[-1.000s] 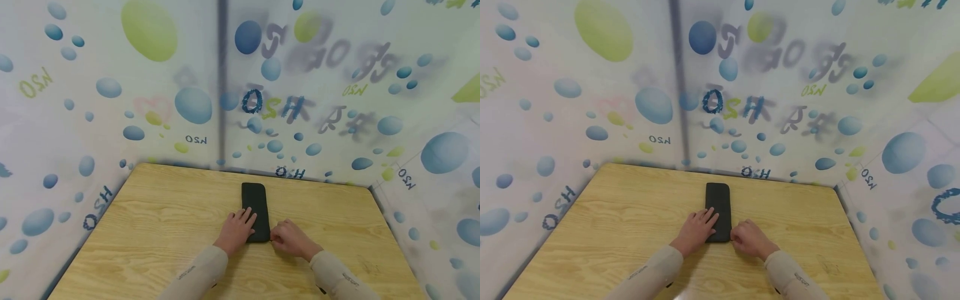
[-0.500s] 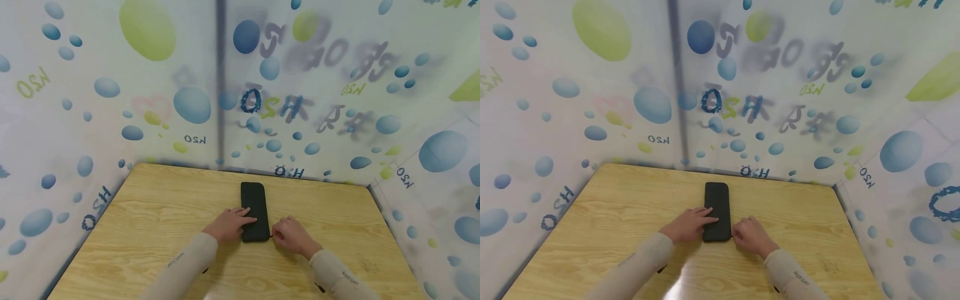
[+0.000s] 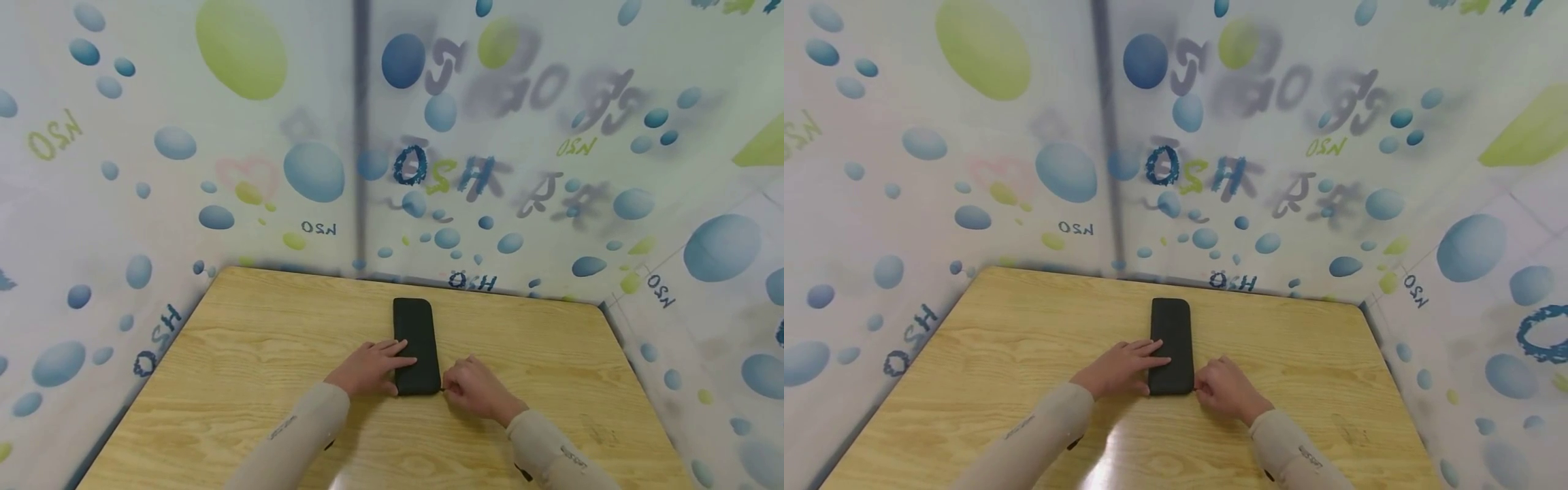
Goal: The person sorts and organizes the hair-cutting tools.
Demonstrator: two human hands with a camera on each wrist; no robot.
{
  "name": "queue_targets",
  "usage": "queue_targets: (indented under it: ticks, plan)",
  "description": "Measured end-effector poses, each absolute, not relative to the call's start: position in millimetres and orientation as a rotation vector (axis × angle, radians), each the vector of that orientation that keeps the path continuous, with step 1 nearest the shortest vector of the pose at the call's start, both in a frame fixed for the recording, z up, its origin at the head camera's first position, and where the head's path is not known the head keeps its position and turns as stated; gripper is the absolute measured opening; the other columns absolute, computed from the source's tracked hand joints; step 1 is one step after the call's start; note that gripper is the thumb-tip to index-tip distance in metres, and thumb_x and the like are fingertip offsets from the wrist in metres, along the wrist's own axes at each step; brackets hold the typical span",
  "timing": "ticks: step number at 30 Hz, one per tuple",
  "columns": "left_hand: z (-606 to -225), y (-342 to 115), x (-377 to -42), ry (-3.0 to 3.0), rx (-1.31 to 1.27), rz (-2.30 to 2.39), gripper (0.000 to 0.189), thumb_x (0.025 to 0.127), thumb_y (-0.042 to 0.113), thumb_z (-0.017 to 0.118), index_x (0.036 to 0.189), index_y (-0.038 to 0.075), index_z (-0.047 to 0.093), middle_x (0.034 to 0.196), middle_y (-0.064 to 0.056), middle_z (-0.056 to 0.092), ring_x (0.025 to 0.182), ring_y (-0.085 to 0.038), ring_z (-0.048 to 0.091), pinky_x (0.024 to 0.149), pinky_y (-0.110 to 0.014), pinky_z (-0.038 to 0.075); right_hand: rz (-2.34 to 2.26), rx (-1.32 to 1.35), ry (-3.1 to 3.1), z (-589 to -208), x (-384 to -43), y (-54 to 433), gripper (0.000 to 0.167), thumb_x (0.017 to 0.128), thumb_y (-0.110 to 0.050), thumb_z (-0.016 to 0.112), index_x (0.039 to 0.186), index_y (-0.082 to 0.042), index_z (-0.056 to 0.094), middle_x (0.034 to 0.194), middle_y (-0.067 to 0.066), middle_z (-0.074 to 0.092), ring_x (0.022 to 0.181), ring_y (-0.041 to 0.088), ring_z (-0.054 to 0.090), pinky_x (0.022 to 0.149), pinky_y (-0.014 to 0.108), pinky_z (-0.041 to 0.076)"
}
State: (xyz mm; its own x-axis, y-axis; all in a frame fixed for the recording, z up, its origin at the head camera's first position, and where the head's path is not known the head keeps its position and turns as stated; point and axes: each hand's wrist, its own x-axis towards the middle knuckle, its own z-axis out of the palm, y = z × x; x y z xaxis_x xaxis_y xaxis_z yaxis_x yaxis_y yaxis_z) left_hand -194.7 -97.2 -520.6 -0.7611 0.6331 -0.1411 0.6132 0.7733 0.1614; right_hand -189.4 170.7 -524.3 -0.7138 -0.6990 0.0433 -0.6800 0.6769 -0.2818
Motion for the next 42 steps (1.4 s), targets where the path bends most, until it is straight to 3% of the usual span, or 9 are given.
queue_targets:
  ticks: [13, 42]
  plan:
    - [-524, -98, -194, 2.796, 1.012, 0.138, 0.068, 0.086, 0.05, 0.067, 0.147, 0.038, 0.04, 0.16, 0.0, 0.031, 0.147, -0.017, 0.032, 0.109, -0.045, 0.039, -0.509, -1.237, 2.747, -528, -183, 162, 0.008, 0.085, -0.017, 0.071, 0.078, -0.021, 0.07, 0.061, -0.019, 0.042, 0.063, -0.003, 0.037, 0.074, 0.023, 0.035]
    - [-523, -97, -195, 2.79, 0.982, 0.206, 0.065, 0.086, 0.048, 0.066, 0.146, 0.036, 0.043, 0.159, 0.0, 0.032, 0.147, -0.019, 0.032, 0.111, -0.047, 0.038, -0.408, -1.303, 2.708, -531, -178, 127, 0.006, 0.086, -0.022, 0.072, 0.08, -0.021, 0.071, 0.065, -0.017, 0.053, 0.065, -0.001, 0.039, 0.071, 0.021, 0.034]
